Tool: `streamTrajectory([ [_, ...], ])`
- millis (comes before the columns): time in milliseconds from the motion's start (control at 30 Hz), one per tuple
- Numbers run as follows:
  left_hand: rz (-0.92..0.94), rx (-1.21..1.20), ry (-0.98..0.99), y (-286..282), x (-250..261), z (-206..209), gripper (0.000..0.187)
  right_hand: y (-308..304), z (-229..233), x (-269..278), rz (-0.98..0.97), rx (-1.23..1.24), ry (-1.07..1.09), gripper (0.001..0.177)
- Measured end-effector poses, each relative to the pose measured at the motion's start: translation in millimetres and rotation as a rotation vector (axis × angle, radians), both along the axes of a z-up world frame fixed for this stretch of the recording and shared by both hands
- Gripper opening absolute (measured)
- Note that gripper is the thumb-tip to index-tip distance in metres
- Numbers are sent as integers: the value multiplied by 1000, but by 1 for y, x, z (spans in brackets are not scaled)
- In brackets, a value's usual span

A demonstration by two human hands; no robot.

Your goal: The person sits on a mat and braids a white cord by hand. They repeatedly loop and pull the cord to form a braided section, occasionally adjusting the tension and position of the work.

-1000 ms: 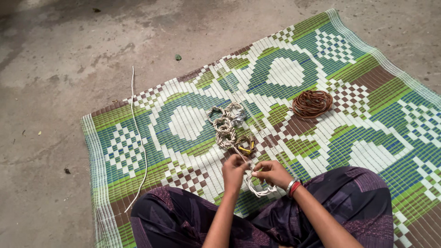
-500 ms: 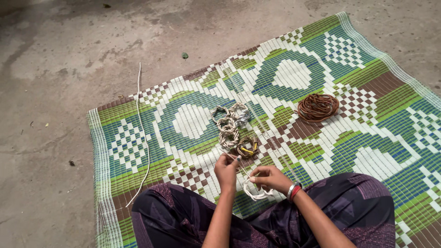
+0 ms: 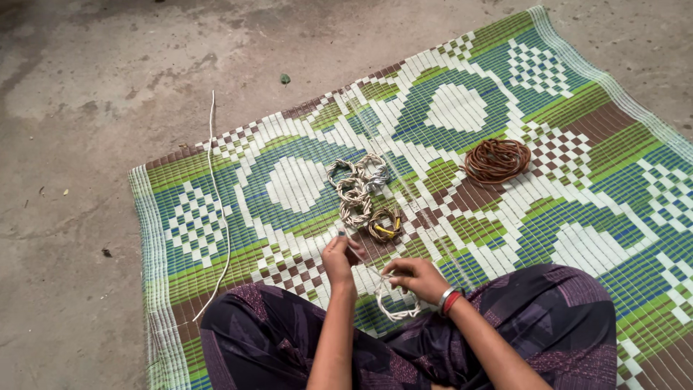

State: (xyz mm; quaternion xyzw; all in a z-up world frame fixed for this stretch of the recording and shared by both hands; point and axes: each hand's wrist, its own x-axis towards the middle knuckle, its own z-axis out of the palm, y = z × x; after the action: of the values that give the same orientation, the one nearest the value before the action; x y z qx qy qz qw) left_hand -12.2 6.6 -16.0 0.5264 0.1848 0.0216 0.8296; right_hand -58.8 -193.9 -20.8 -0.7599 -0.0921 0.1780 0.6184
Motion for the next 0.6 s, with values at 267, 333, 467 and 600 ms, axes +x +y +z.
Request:
streamTrajectory([
  [267, -672, 348, -146, 34, 17, 98, 47, -24, 3, 16, -261, 191, 164, 22],
  [333, -702, 403, -157, 44, 20, 103, 46, -23, 3, 16, -256, 243, 181, 23],
  [467, -665, 380, 50, 41, 13, 75, 37, -19, 5, 16, -274, 274, 208, 27],
  [600, -660, 493, 56, 21, 5, 39, 29, -21, 19, 11, -339, 317, 192, 30],
])
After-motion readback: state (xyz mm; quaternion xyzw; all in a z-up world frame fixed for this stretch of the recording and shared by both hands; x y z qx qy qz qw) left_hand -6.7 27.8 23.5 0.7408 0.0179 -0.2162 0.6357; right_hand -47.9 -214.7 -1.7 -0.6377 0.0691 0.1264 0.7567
